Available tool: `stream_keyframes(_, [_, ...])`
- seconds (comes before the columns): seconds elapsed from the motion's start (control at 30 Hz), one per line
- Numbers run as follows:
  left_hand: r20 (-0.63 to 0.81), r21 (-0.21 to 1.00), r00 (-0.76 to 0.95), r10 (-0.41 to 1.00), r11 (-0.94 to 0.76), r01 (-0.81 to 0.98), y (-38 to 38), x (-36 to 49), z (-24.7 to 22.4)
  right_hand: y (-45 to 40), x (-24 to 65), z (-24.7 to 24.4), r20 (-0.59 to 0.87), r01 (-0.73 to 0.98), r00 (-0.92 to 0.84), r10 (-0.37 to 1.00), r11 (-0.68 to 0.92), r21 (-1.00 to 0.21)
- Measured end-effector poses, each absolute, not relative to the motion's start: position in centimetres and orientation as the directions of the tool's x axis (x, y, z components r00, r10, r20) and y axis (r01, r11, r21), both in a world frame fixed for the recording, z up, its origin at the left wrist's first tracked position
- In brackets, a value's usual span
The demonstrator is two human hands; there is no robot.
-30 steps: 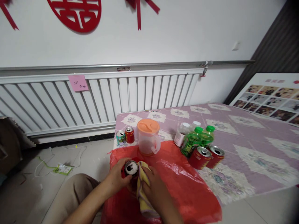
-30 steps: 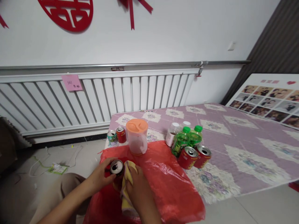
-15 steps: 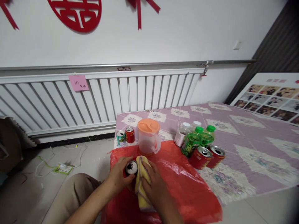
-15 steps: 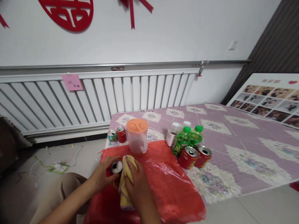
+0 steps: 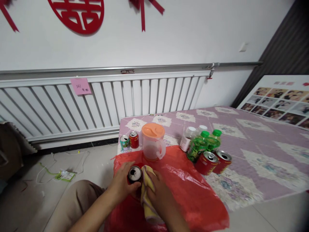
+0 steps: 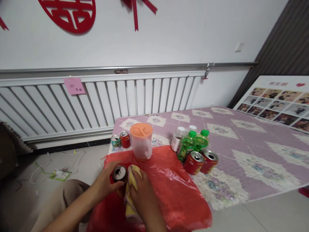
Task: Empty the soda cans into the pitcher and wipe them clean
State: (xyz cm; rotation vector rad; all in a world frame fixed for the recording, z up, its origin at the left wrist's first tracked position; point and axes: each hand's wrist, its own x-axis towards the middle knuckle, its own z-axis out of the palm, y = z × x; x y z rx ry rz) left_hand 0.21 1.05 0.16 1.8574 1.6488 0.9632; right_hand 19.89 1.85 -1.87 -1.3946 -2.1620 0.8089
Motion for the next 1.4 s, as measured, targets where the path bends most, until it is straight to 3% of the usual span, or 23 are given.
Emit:
stream_keyframes(0.1, [0.214, 0.715, -0.04, 0.976, -0.129, 0.687, 1.0, 0.4, 0.1, 1.9, 19.9, -2.3, 0.123, 0.626, -0.382, 0.916, 0.354, -0.694])
stream_keyframes(0.27, [0.214, 0.725, 0.038, 0.976, -0.185, 0.664, 1.0, 0.4, 0.3, 1.9, 19.8, -2.6, 0.22, 0.556, -0.381, 0.898, 0.413, -0.721])
stream_keyframes(0.63, [0.209, 0.772, 0.168, 0.963, -0.268, 0.576, 1.3, -0.4, 0.5, 1.7, 20.1, -2.4, 0.082, 0.611, -0.405, 0.91, 0.336, -0.717])
stream_keyframes(0.9, [0.221, 0.788, 0.163, 0.962, -0.275, 0.552, 1.3, -0.4, 0.2, 2.0, 19.8, -3.1, 0.278, 0.518, -0.358, 0.891, 0.437, -0.735])
stream_keyframes(1.2, [0.116, 0.804, 0.225, 0.967, -0.225, 0.551, 1.6, -1.0, 1.0, 1.5, 19.7, -2.3, 0.037, 0.66, -0.387, 0.921, 0.305, -0.687])
stream_keyframes(1.4, [0.109, 0.787, 0.183, 0.977, -0.197, 0.584, 1.6, -1.0, 0.5, 1.4, 19.7, -1.8, 0.006, 0.683, -0.393, 0.92, 0.296, -0.668])
